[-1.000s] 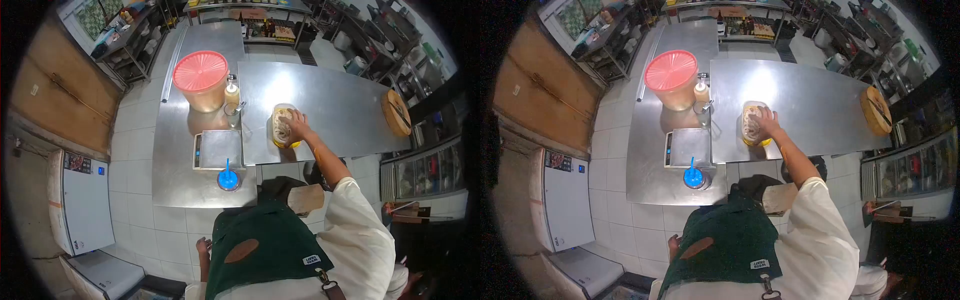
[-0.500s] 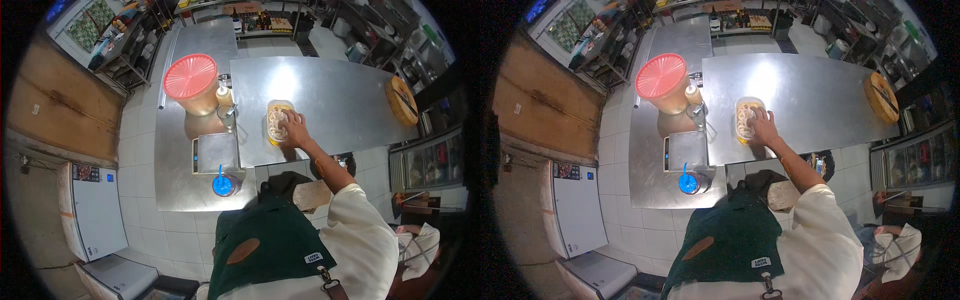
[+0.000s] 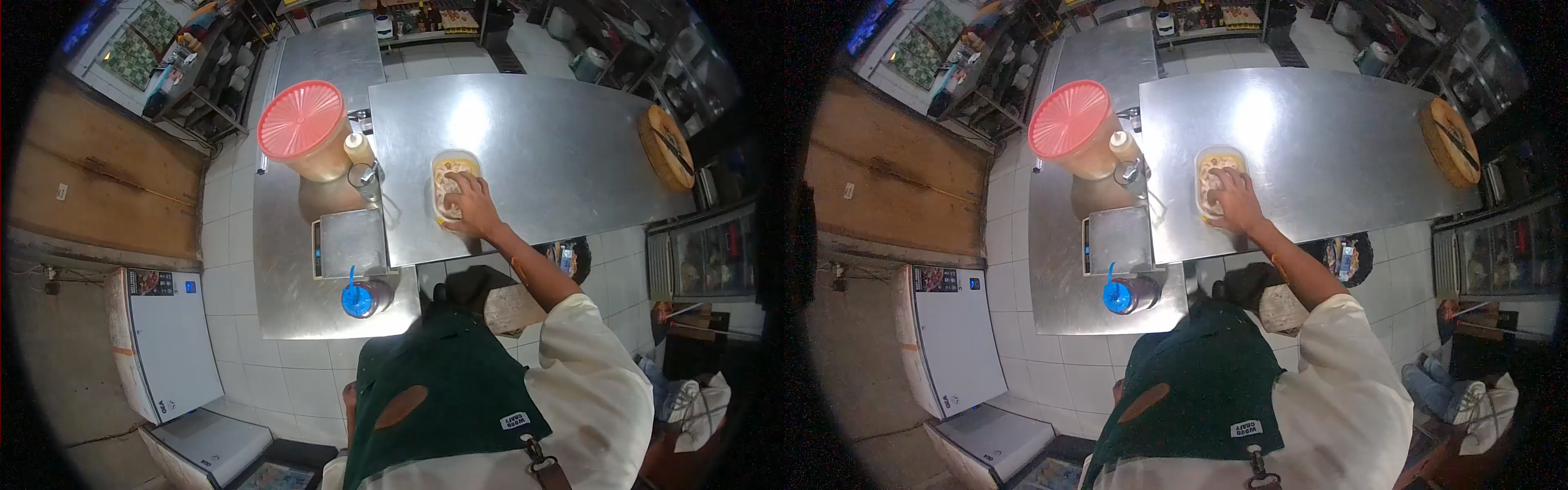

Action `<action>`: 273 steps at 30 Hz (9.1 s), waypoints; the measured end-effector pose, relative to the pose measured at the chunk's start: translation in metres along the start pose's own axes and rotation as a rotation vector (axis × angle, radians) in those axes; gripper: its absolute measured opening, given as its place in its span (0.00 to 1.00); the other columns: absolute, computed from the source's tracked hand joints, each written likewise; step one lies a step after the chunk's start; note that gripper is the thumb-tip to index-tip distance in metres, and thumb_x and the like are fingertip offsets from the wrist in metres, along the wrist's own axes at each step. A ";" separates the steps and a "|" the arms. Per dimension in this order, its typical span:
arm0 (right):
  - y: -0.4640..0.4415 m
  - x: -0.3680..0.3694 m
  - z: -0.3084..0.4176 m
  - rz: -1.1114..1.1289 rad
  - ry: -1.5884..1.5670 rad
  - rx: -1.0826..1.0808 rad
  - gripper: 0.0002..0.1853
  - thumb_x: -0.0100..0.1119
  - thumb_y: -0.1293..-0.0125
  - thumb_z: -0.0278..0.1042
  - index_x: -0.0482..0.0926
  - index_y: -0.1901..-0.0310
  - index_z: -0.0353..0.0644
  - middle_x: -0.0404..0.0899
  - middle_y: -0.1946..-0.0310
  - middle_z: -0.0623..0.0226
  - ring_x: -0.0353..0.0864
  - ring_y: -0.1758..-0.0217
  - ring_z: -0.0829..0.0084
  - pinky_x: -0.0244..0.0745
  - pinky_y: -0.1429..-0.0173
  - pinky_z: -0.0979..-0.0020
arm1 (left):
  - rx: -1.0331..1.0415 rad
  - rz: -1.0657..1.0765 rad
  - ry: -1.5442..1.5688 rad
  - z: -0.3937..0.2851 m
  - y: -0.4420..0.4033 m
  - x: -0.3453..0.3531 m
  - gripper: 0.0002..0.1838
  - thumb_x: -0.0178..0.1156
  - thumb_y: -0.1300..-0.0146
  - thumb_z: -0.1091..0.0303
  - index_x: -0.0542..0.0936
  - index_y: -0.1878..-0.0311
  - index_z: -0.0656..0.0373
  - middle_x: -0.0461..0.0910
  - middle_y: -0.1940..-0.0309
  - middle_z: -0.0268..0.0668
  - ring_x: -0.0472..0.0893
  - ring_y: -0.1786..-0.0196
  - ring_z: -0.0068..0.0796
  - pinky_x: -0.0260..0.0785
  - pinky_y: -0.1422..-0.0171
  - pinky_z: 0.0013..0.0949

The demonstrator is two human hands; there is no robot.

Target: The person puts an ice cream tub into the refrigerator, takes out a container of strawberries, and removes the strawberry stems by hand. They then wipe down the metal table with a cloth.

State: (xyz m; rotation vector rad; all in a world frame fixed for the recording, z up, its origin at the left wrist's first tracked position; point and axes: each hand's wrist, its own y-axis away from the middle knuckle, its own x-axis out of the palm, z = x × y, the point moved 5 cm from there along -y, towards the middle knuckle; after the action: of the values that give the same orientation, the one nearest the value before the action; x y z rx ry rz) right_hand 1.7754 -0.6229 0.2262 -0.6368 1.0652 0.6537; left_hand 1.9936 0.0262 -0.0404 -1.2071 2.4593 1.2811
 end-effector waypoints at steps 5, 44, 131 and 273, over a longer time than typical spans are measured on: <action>0.004 -0.009 -0.003 -0.003 -0.022 0.007 0.23 0.87 0.57 0.46 0.84 0.63 0.47 0.67 0.24 0.57 0.59 0.18 0.48 0.54 0.18 0.41 | 0.021 0.029 -0.080 0.007 0.008 0.005 0.21 0.58 0.24 0.57 0.88 0.49 0.69 0.91 0.60 0.46 0.88 0.55 0.33 0.79 0.49 0.39; -0.092 -0.009 -0.069 0.367 0.509 0.096 0.59 0.91 0.88 0.69 0.89 0.41 0.57 0.67 0.30 0.54 0.64 0.23 0.51 0.59 0.22 0.34 | 0.023 0.026 -0.069 0.035 0.014 0.030 0.22 0.58 0.24 0.56 0.88 0.47 0.67 0.91 0.59 0.50 0.89 0.52 0.35 0.79 0.48 0.40; 0.115 -0.013 -0.092 -0.222 -0.206 0.666 0.11 0.67 0.40 0.35 0.79 0.60 0.38 0.82 0.67 0.52 0.84 0.61 0.48 0.78 0.57 0.47 | 0.740 0.362 -0.139 -0.508 0.065 0.296 0.17 0.60 0.25 0.67 0.74 0.70 0.68 0.82 0.76 0.50 0.91 0.72 0.42 0.79 0.70 0.41; 0.299 0.389 1.198 1.607 -0.975 -0.137 0.32 0.56 0.18 0.62 0.77 0.30 0.40 0.87 0.39 0.63 0.89 0.40 0.69 0.85 0.39 0.63 | -0.622 -1.980 0.982 0.508 0.457 -0.739 0.69 0.81 0.48 0.57 0.42 0.15 0.72 0.49 0.14 0.62 0.52 0.12 0.56 0.46 0.09 0.46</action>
State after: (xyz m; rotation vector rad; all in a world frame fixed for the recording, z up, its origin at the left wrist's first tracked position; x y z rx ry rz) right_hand 2.3701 0.5267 0.2375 0.6162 0.3809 2.1341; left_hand 2.0517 0.9887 0.2489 -3.2029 -0.2017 0.5629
